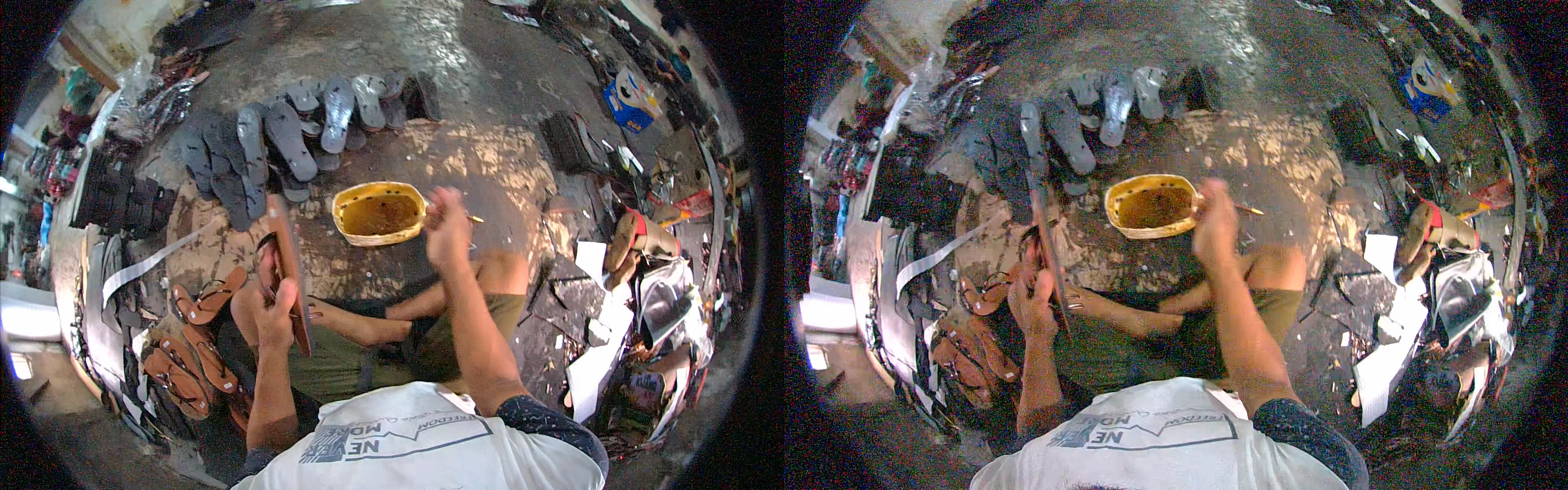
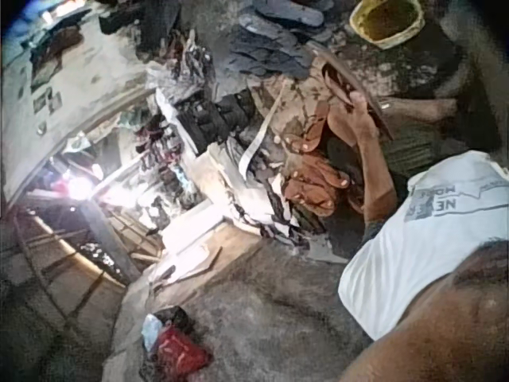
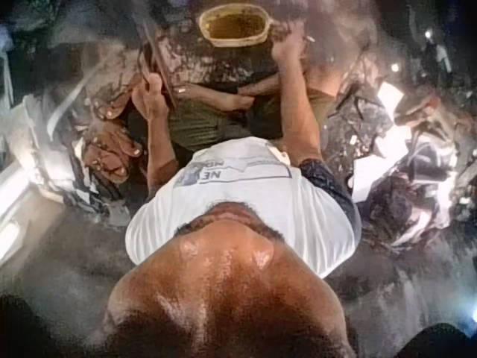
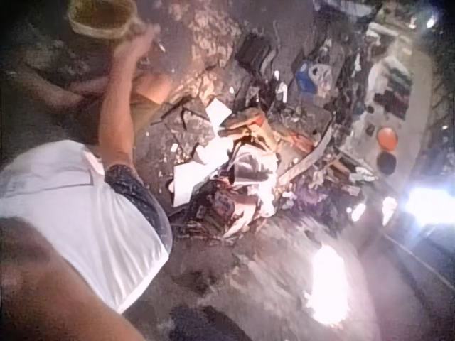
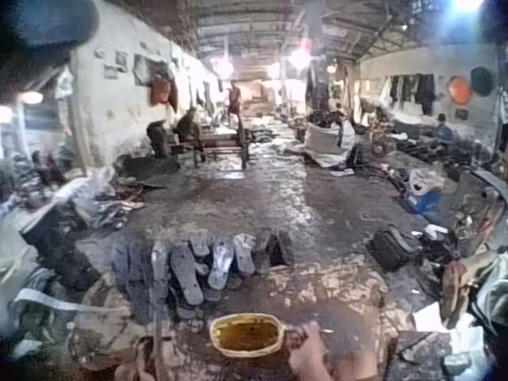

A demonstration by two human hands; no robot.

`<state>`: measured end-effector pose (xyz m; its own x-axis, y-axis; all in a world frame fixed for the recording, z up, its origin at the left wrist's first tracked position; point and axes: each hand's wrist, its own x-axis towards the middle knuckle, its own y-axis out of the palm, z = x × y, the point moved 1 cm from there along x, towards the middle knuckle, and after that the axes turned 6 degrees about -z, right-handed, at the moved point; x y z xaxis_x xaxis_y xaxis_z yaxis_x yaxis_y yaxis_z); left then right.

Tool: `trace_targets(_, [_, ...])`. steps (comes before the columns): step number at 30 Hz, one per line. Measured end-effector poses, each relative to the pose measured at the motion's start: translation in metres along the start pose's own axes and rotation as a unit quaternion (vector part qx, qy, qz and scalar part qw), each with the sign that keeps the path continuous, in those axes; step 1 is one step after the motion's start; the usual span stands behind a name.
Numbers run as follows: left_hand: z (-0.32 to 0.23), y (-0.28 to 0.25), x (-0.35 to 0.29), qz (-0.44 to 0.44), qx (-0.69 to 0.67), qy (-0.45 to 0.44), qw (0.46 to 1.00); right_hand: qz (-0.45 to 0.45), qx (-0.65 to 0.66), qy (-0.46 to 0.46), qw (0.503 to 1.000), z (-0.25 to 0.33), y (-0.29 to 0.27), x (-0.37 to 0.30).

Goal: The person sits on the floor and repeatedly applies a brown paste from a yellow container onto the soles of flip-flops using a brush. They handle multiple sandals, turning them over and brushing the paste onto the bottom surfaces.

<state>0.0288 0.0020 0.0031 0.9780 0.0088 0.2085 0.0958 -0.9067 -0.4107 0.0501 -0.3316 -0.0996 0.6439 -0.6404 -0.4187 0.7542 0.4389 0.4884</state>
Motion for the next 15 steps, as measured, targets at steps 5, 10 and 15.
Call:
trace_targets(5, [0.015, 0.022, -0.003, 0.118, -0.397, -0.165, 0.895, -0.185, 0.081, 0.217, 0.955, -0.074, -0.047, 0.081])
trace_targets(10, [0.007, 0.011, -0.004, 0.092, -0.390, -0.156, 0.903, -0.200, -0.036, 0.052, 0.978, -0.094, -0.074, 0.140])
trace_targets(15, [0.041, -0.010, -0.017, -0.003, -0.476, -0.182, 0.861, -0.107, -0.028, -0.190, 0.976, -0.004, -0.049, 0.075])
